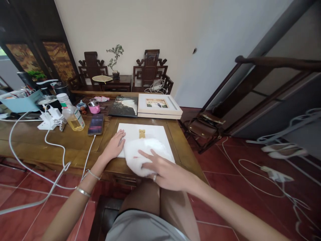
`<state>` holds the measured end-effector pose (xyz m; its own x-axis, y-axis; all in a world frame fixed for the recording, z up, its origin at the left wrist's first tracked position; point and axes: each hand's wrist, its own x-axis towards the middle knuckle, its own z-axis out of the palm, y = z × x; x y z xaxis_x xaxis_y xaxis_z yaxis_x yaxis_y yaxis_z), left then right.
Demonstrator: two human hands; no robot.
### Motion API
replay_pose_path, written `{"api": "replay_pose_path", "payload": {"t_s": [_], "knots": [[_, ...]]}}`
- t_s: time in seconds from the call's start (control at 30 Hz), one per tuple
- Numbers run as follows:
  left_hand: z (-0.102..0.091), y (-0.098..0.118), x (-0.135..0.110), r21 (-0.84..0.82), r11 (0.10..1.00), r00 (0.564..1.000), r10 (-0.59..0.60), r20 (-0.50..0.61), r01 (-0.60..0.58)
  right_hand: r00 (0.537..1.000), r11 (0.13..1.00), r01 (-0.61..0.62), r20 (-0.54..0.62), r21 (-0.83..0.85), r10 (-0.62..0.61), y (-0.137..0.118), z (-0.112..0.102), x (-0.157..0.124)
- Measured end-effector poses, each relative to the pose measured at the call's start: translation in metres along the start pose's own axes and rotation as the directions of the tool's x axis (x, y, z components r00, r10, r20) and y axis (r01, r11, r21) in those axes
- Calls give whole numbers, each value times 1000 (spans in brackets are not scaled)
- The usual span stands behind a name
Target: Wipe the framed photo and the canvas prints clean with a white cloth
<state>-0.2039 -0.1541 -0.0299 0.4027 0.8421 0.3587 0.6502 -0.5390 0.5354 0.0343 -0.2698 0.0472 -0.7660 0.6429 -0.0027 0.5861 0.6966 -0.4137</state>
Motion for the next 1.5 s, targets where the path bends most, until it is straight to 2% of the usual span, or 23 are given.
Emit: {"api": "replay_pose_path", "payload": {"t_s": [0.13, 0.23, 0.33, 0.4, 0.47, 0.53, 0.63, 0.77, 0.87, 0.93, 1.03, 1.13, 1.23, 1.3, 1.37, 1.43, 1.5], "knots": [[1, 0, 0, -16, 1000, 1000, 2, -10, -2, 984, 992, -121, -135, -31, 116, 48, -6, 17], [1, 0, 0, -31, 1000, 1000, 2, -10, -2, 951, 970, -233, -224, -65, 213, 85, -12, 49], [1, -1, 0, -51, 999, 1000, -14, -23, 13, 904, 925, -367, -273, -102, 328, 99, -15, 88], [1, -2, 1, -54, 998, 999, -27, -34, 25, 894, 908, -397, -282, -134, 349, 92, -12, 108], [1, -2, 1, -44, 998, 998, -38, -40, 36, 917, 916, -353, -266, -192, 298, 77, -5, 118], [1, -2, 2, -34, 999, 999, -38, -40, 36, 949, 928, -277, -225, -249, 223, 57, 4, 113], [0, -2, 2, -35, 999, 999, -27, -28, 26, 978, 958, -170, -156, -231, 136, 25, 15, 80], [0, -2, 1, -28, 999, 999, -19, -26, 19, 994, 993, -58, -98, -102, 48, -10, 18, 22], [1, -1, 1, -16, 1000, 999, -26, -28, 26, 986, 990, -122, -125, -66, 113, -13, 12, -3], [2, -2, 1, -14, 999, 999, -29, -25, 29, 963, 972, -223, -175, -80, 207, 2, 8, -6], [3, -3, 1, -26, 1000, 999, -12, -32, 11, 918, 929, -346, -249, -129, 307, 46, 2, 7], [3, -5, 1, -41, 999, 999, 0, -36, -2, 872, 880, -447, -295, -158, 390, 89, -6, 34], [2, -3, 1, -52, 998, 999, -26, -48, 24, 841, 852, -505, -298, -136, 451, 106, -13, 69], [0, 0, 1, -73, 997, 995, -39, -90, 32, 866, 871, -469, -270, -145, 421, 99, -13, 91], [-3, 4, 1, -111, 993, 984, -52, -168, 34, 910, 903, -385, -242, -189, 337, 80, -8, 107], [-6, 7, 1, -155, 986, 962, -95, -255, 56, 949, 932, -278, -218, -232, 228, 54, 1, 111], [-9, 10, 0, -200, 975, 937, -155, -314, 95, 975, 955, -166, -187, -245, 122, 26, 10, 104]]}}
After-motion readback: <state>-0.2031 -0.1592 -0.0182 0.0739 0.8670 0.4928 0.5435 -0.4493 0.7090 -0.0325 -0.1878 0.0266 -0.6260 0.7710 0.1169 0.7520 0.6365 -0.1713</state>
